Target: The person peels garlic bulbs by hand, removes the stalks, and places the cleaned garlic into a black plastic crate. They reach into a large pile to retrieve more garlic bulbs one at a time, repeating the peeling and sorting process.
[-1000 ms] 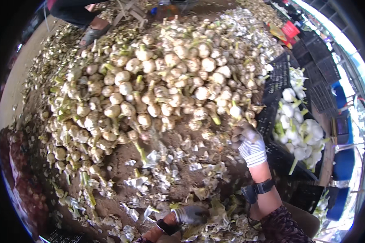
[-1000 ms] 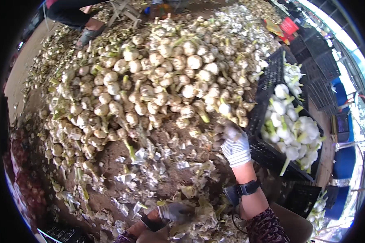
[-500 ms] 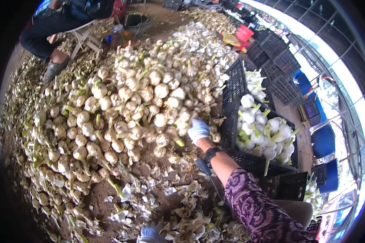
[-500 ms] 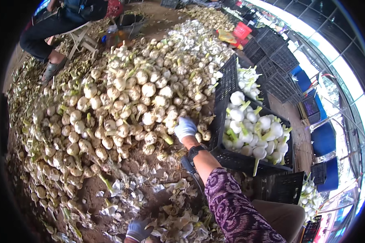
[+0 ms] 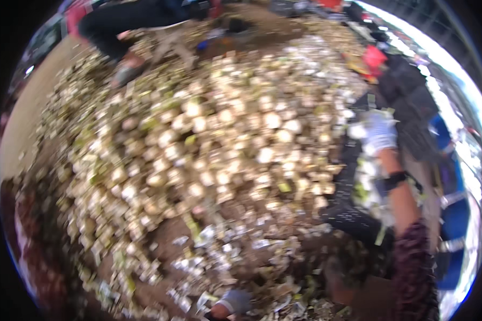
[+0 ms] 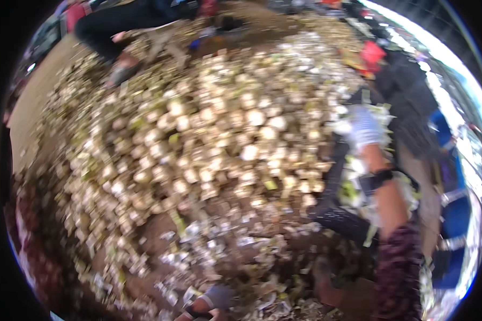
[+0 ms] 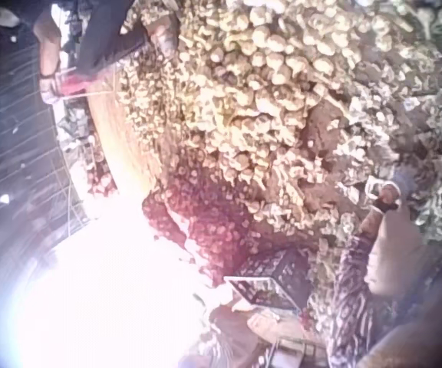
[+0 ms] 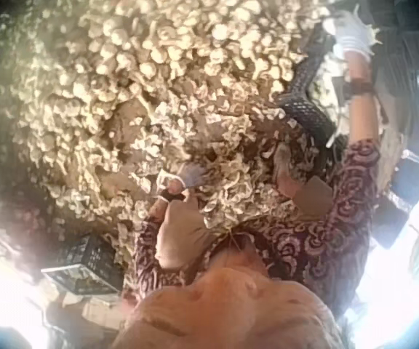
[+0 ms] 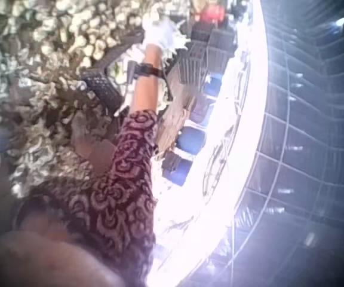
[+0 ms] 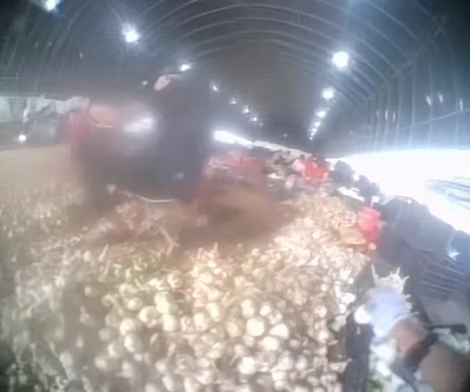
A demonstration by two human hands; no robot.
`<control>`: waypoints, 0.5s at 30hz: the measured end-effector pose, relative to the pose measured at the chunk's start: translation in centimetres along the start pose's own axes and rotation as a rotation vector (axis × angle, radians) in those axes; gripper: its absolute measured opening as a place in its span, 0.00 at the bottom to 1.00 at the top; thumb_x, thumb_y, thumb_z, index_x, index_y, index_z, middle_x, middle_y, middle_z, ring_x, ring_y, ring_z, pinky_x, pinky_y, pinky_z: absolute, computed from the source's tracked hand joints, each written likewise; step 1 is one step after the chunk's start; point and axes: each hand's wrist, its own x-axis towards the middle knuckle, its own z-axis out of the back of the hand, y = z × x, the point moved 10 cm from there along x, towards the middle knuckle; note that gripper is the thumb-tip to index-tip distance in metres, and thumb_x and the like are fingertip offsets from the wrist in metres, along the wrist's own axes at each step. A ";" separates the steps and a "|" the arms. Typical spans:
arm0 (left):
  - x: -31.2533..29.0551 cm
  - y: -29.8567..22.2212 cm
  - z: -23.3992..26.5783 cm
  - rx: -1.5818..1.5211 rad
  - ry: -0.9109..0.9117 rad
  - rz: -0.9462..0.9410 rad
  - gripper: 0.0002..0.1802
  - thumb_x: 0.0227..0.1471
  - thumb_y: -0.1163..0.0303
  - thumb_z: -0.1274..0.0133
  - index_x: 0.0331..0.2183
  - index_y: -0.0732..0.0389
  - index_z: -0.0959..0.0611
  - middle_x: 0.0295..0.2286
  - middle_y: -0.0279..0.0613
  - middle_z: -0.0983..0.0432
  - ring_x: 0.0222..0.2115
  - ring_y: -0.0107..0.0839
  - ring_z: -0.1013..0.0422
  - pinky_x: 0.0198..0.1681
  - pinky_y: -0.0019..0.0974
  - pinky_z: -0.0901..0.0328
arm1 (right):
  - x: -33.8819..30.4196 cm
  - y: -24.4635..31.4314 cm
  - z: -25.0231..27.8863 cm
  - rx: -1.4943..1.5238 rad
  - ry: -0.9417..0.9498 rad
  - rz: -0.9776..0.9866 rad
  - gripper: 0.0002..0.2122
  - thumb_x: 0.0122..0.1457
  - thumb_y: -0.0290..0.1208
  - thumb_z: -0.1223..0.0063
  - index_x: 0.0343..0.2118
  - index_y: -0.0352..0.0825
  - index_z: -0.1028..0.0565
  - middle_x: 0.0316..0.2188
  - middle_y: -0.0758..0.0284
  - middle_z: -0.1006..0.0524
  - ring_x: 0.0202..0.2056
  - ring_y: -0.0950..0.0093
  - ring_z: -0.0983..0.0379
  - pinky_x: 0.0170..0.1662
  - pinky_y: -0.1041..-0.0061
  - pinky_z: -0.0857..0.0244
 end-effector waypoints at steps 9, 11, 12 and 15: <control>-18.0 5.3 26.2 0.139 -1.398 0.270 0.19 0.33 0.76 0.40 0.34 0.60 0.22 0.34 0.45 0.27 0.34 0.40 0.29 0.37 0.36 0.33 | 2.4 19.0 -2.1 0.639 0.177 0.247 0.14 0.52 0.33 0.50 0.40 0.32 0.27 0.36 0.58 0.24 0.37 0.66 0.27 0.42 0.70 0.35; -22.5 9.6 32.1 -0.194 -1.447 0.327 0.23 0.36 0.79 0.42 0.40 0.57 0.24 0.34 0.43 0.28 0.39 0.36 0.31 0.42 0.35 0.34 | 3.0 26.9 -2.0 0.488 0.216 0.393 0.17 0.54 0.44 0.53 0.43 0.39 0.28 0.37 0.60 0.24 0.39 0.62 0.28 0.44 0.67 0.36; -27.3 11.7 31.8 0.217 -1.695 0.429 0.26 0.40 0.78 0.43 0.45 0.59 0.28 0.39 0.44 0.29 0.42 0.37 0.32 0.45 0.35 0.35 | 3.8 30.7 -2.3 0.460 0.290 0.415 0.20 0.54 0.48 0.54 0.45 0.41 0.29 0.39 0.61 0.25 0.41 0.63 0.29 0.45 0.66 0.36; -34.6 17.6 36.3 0.477 -1.813 0.812 0.24 0.49 0.62 0.48 0.47 0.63 0.29 0.44 0.54 0.32 0.44 0.51 0.36 0.47 0.44 0.39 | 6.4 39.9 -1.8 0.529 0.280 0.560 0.21 0.54 0.51 0.57 0.46 0.42 0.30 0.41 0.59 0.27 0.43 0.60 0.31 0.45 0.64 0.37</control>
